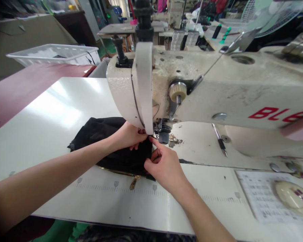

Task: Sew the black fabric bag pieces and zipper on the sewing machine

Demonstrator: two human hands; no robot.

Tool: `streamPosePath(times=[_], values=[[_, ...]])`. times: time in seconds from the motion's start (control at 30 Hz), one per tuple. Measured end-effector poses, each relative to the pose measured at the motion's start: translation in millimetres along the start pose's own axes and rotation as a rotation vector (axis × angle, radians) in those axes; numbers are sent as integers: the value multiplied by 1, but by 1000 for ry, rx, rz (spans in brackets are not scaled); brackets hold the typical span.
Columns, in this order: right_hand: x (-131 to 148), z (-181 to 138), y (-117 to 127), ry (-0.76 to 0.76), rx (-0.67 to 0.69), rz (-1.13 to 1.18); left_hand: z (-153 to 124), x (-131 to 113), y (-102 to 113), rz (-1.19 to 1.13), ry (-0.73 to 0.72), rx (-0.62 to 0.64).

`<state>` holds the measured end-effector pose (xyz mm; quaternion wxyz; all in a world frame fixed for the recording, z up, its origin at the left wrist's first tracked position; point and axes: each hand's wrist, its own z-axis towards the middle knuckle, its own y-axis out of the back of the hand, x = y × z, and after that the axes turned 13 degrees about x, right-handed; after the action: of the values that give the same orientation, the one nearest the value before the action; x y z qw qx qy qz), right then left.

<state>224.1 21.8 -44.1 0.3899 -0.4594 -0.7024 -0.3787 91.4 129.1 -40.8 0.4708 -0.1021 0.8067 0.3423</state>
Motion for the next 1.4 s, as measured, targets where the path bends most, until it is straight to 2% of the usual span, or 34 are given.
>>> streamPosePath(times=[0.43, 0.73, 0.83, 0.9, 0.97, 1.03, 1.07, 1.17, 1.27, 1.4], values=[[0, 2, -2, -46, 6, 124, -1, -3, 3, -42, -9, -2], [-7, 4, 0, -5, 18, 226, 1, 1, -1, -68, 0, -129], [-5, -1, -2, 5, -34, 246, -5, 1, -3, -55, 33, -159], [-3, -6, -4, -3, -66, 305, -17, 2, -7, 44, -27, -258], [-1, -13, -5, -22, -50, 390, -35, 5, -14, 214, -192, -331], [0, -18, -6, -34, -4, 464, -53, 9, -21, 328, -338, -278], [0, -20, -6, -37, 21, 493, -61, 11, -23, 339, -354, -233], [1, -22, -7, -36, 78, 562, -74, 15, -22, 291, -289, -118], [2, -20, -8, -30, 120, 566, -75, 13, -17, 267, -262, -23], [3, -20, -10, -23, 121, 571, -74, 9, -18, 226, -227, -56]])
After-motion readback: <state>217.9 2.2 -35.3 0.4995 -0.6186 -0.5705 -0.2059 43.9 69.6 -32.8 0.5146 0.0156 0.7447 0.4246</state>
